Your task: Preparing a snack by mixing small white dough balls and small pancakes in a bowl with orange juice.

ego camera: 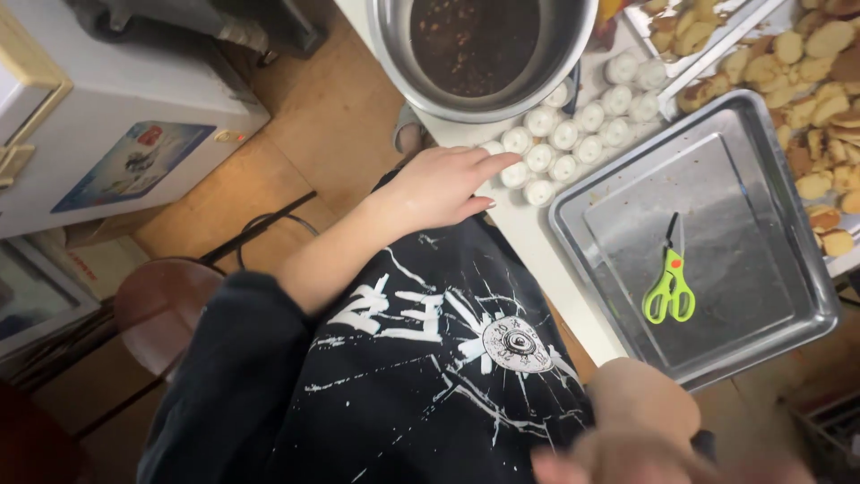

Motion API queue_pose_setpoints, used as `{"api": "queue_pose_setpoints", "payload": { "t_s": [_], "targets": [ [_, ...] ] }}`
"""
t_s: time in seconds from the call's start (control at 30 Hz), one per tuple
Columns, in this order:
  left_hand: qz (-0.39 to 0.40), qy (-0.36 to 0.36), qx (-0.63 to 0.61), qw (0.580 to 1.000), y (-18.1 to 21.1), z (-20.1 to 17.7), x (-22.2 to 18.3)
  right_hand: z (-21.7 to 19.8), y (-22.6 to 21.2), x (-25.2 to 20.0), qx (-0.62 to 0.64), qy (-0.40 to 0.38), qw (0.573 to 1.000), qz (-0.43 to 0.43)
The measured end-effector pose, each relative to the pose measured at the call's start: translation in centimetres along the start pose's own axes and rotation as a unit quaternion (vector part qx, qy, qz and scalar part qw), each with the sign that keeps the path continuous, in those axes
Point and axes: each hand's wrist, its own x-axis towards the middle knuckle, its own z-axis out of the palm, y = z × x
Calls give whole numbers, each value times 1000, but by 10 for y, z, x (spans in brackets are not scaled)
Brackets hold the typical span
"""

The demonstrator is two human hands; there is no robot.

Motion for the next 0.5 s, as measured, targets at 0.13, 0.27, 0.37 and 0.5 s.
{"api": "queue_pose_setpoints", "payload": {
  "t_s": [0.13, 0.27, 0.37, 0.5],
  "targets": [
    [29, 58, -25, 998, -5, -7, 0, 3, -11, 0, -85, 13, 995, -43],
    [62, 106, -11, 992, -8, -9, -2, 9, -15, -12, -150, 31, 987, -38],
    [113, 170, -33, 978, 14, -34, -1, 9, -17, -12, -196, 40, 978, -60],
    [94, 200, -67, 973, 16, -28, 1, -19, -2, -15, -242, 57, 965, -80]
  ]
}}
